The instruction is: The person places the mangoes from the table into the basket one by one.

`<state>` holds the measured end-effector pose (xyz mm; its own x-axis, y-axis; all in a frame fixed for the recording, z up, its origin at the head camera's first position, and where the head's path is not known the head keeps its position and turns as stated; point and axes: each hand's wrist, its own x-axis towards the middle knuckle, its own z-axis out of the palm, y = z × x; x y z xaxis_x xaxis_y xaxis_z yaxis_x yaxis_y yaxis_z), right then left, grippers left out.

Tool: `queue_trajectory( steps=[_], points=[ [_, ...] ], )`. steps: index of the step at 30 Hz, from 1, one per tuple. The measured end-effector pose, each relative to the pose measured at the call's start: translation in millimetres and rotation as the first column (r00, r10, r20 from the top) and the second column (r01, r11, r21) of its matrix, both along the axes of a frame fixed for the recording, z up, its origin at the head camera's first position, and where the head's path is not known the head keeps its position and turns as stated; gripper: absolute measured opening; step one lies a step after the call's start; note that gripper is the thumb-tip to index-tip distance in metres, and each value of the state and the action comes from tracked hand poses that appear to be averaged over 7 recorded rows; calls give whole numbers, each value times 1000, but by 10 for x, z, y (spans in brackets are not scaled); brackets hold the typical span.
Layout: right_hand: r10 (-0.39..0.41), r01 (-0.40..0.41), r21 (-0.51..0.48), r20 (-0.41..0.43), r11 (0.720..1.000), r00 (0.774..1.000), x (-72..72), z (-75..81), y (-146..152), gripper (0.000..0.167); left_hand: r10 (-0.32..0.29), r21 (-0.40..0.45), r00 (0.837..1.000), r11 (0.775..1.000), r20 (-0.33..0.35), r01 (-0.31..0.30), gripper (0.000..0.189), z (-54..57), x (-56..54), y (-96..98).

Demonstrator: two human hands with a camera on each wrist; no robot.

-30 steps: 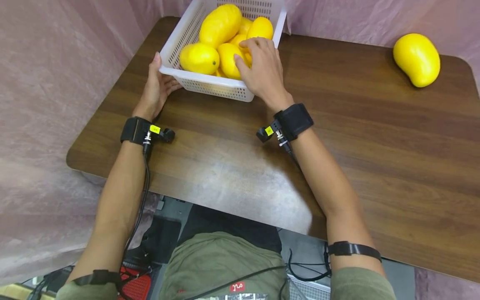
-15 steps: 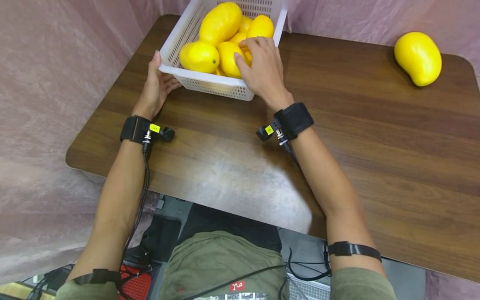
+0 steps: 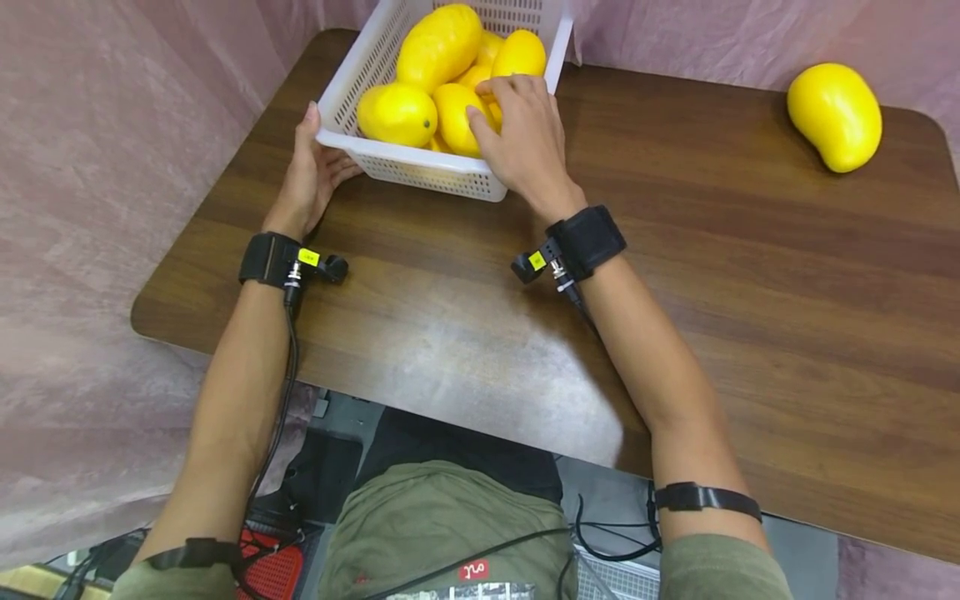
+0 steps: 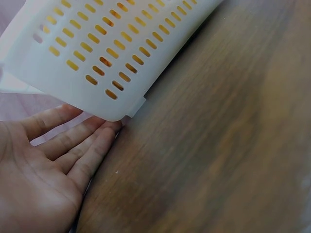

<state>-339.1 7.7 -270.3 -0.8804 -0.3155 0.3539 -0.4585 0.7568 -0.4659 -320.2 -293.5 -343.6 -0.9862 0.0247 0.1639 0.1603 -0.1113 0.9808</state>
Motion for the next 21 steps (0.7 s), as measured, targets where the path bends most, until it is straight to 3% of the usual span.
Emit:
queue_trajectory(
  steps=[6, 14, 21],
  points=[
    [16, -16, -3, 14, 1000, 1000, 73, -54, 57, 51, 1, -11, 1000, 1000, 1, -1, 57, -76, 86, 33],
    [24, -21, -35, 74, 999, 997, 24, 182, 396, 58, -22, -11, 1000, 1000, -4, 22, 56, 65, -114, 274],
    [-20, 32, -63, 186, 997, 982, 61, 152, 603, 63, 19, -30, 1000, 999, 8, -19, 46, -24, -135, 235]
  ],
)
